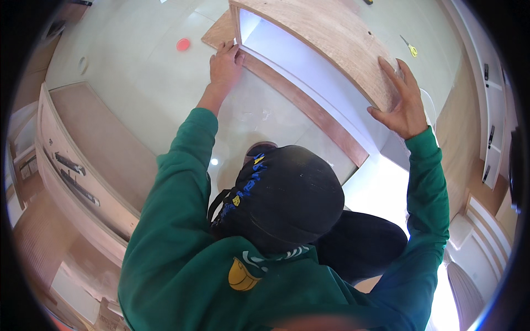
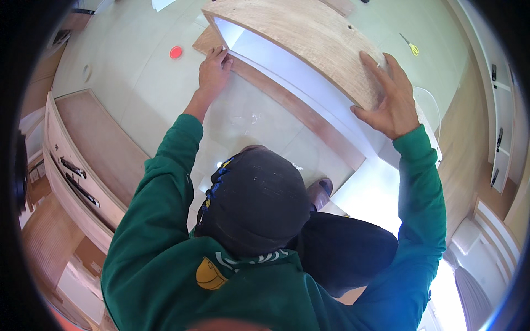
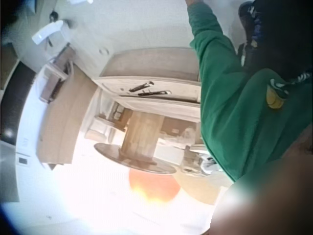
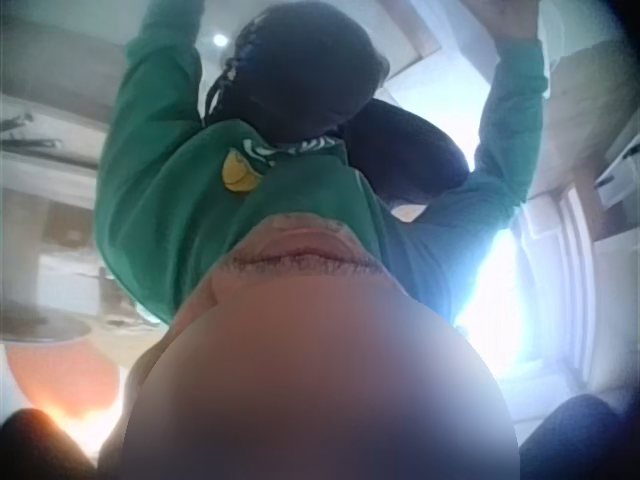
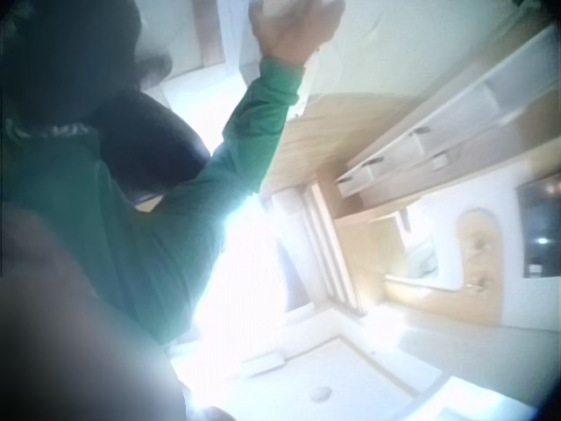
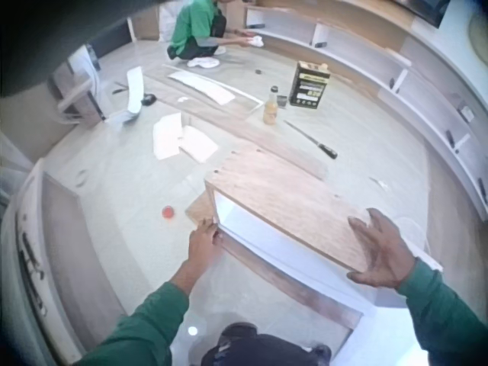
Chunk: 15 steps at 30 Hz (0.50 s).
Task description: The person assembles a white drawer unit by cutting protective film, aligning wooden panels, and securing them with a drill. They handle multiple components including drawer sides, a base panel, and a utility knife.
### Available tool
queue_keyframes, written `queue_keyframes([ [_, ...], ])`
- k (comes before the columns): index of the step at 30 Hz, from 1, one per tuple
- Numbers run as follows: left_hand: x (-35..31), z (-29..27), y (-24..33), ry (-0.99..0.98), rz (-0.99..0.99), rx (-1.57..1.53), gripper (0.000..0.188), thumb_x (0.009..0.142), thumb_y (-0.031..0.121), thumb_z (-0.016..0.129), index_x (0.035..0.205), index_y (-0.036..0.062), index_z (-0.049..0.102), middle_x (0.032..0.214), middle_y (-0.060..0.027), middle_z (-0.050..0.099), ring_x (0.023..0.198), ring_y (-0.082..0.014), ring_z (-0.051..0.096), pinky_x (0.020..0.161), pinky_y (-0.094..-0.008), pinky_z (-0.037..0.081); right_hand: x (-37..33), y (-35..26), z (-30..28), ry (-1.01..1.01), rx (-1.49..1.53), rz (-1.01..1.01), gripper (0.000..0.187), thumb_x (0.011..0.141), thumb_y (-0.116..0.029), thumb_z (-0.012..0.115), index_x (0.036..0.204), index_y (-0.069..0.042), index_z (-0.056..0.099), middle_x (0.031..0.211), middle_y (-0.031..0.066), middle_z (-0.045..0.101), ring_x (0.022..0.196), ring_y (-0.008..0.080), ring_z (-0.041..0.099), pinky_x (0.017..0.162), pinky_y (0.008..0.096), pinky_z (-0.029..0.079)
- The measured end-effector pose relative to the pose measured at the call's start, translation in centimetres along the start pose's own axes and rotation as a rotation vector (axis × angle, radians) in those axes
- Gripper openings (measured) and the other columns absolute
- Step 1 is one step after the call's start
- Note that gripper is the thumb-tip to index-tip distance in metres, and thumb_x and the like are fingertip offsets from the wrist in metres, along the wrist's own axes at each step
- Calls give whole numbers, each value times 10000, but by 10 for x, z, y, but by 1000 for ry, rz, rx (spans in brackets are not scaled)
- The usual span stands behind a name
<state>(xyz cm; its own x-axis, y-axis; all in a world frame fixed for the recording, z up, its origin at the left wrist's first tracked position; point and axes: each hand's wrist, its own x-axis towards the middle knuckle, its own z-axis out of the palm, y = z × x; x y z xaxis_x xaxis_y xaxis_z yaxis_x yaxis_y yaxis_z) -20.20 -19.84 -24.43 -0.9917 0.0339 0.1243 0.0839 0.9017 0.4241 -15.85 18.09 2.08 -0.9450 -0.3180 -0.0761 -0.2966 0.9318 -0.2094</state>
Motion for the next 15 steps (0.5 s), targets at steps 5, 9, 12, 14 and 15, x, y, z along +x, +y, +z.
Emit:
queue_keyframes([
  [5,7,4,0,-44,-14,2,336,881,300,627,1137,85,668,1292,-94,593,1242,-302,519,924,-525,435,-2,7,5,49,-11,-80,946,551,-351,807,1429,-332,453,1446,275,359,1316,456,376,1113,509,311],
  [9,16,-9,11,-210,-122,17,389,877,399,608,1122,105,673,1244,-98,617,1154,-307,576,923,-515,438,-7,12,11,145,-207,-186,827,651,-319,784,1417,-254,478,1418,225,441,1241,400,507,1050,471,437],
  [12,24,0,7,-190,-11,73,422,883,431,576,1147,116,670,1217,-124,630,1101,-325,605,923,-528,442,-22,6,-9,138,-118,-168,776,627,-336,774,1331,-100,546,1198,355,517,1107,469,528,955,516,423],
  [14,31,-6,12,-307,-45,133,439,878,437,565,1143,101,666,1189,-144,638,1073,-354,611,907,-505,464,-27,13,-10,13,-68,-115,959,587,-410,803,1435,-155,436,1336,378,382,1187,518,441,1001,536,376],
  [15,29,-8,15,-281,-33,113,438,876,439,562,1124,95,672,1174,-155,641,1057,-368,612,899,-488,474,-27,12,-14,-12,-61,-103,966,591,-417,807,1438,-148,430,1330,381,390,1183,513,448,1002,530,379],
])
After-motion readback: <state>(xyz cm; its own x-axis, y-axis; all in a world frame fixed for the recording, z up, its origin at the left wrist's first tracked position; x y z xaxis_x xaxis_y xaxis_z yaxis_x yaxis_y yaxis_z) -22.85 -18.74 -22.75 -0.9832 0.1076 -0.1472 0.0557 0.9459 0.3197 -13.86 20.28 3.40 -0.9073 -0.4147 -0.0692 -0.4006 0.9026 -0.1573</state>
